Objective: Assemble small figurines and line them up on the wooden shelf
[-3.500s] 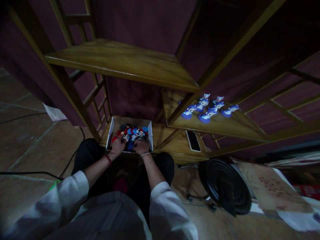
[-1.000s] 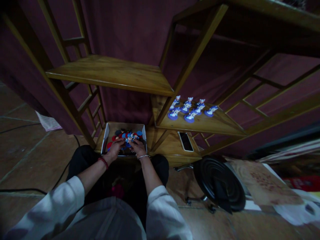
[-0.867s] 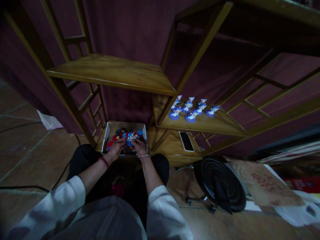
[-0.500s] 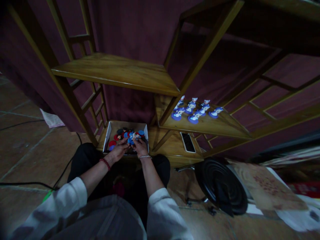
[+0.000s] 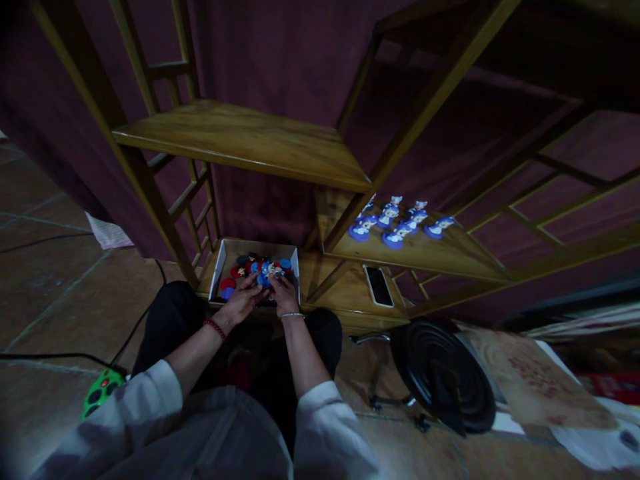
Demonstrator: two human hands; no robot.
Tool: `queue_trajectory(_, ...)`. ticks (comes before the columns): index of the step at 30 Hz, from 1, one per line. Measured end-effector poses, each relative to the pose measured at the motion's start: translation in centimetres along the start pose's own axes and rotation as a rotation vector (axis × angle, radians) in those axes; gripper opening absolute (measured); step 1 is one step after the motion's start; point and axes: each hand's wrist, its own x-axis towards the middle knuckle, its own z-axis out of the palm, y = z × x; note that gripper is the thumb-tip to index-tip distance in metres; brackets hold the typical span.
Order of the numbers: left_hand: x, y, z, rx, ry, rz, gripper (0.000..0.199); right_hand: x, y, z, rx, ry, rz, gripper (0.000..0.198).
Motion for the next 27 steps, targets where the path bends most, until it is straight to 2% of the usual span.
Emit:
queue_trajectory(9, -0.8, 0.3, 0.3, -0.042, -0.001, -0.013, 0.033, 0.4, 0.6, -0.1, -0.020, 0.024, -0.042, 0.045)
queue_trajectory(15, -1.0, 0.7, 0.7, -0.030, -0.027, 0.002, 0.035, -0.2, -0.5, 0.1, 0.026, 0.056, -0.082, 0.038)
queue_trajectory(19, -1.1, 0.9, 1.1, -0.004, -0.054, 0.017, 0.037, -0.7, -1.3, 0.3, 0.041, 0.091, -0.102, 0.041)
queue_trajectory(27, -1.5, 1.1, 1.5, -0.031, -0.086, 0.006, 0.036, -0.7, -1.5, 0.3, 0.001, 0.066, -0.126, 0.040)
